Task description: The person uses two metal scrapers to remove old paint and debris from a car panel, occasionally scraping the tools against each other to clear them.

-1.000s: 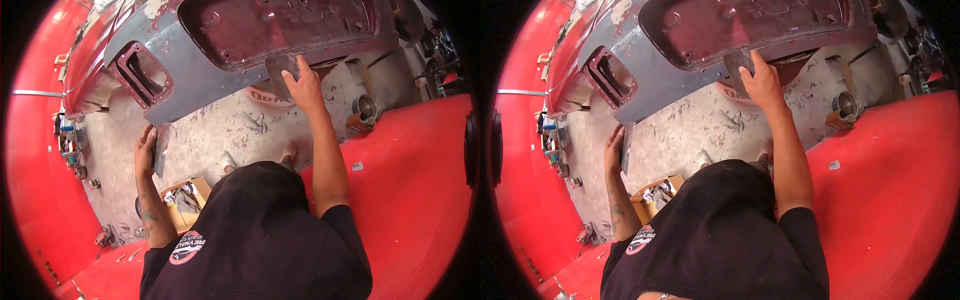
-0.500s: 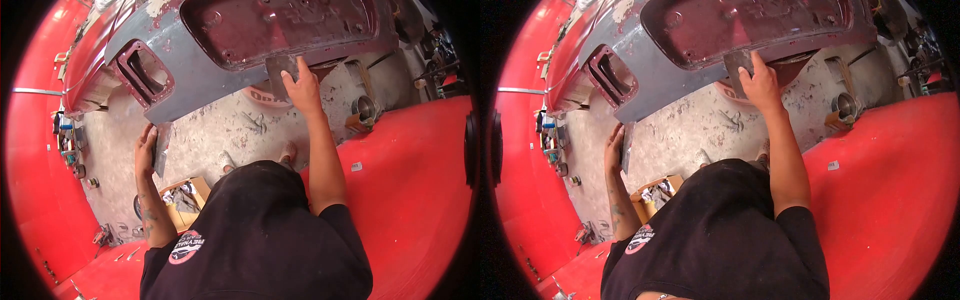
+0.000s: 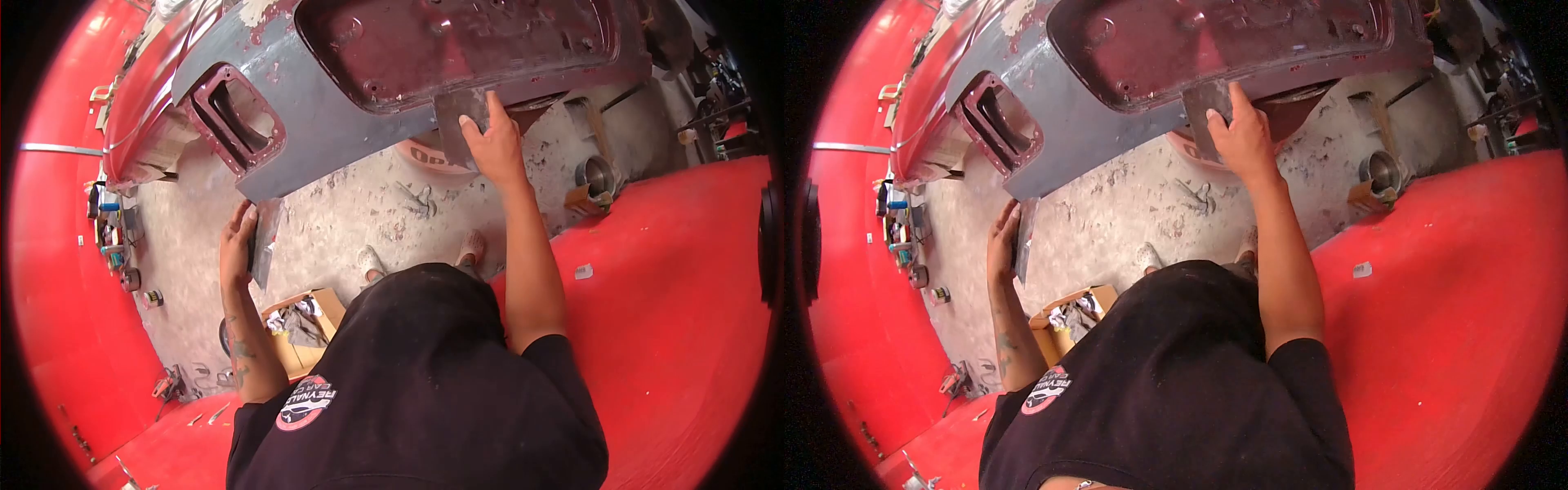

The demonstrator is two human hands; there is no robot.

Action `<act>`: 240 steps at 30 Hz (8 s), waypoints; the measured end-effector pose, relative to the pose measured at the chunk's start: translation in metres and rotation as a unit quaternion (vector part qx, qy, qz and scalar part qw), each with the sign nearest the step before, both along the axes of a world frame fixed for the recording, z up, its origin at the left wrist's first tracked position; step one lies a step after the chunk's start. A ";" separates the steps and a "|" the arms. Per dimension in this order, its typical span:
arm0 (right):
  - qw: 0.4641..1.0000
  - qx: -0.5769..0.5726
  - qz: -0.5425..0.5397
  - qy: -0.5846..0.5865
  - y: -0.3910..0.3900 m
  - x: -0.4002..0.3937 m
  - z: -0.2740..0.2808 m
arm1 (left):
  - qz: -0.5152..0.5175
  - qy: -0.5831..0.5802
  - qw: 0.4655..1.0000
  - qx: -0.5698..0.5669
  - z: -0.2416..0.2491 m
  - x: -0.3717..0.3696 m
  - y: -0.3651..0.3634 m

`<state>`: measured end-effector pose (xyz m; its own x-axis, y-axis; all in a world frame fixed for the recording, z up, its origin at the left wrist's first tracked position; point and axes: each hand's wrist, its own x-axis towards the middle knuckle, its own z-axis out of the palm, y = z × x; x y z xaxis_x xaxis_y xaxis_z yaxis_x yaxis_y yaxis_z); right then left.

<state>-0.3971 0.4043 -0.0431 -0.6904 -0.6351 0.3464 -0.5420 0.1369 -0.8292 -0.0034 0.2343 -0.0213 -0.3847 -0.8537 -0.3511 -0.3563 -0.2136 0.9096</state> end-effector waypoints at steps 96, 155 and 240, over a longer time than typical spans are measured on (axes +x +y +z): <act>0.997 -0.030 0.073 0.009 -0.027 0.052 -0.008 | 0.024 0.068 0.997 0.014 -0.007 0.000 0.001; 0.840 0.224 0.450 0.201 -0.147 0.086 0.078 | 0.039 0.131 0.990 0.038 -0.005 0.001 -0.004; 0.994 0.014 0.111 -0.001 0.067 -0.229 -0.014 | 0.114 0.177 0.974 -0.087 0.056 -0.262 0.169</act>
<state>-0.6265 0.4717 -0.0575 -0.5329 -0.7817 0.3240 -0.5591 0.0380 -0.8282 -0.2653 0.4036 0.0350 -0.2496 -0.9655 -0.0738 0.0241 -0.0824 0.9963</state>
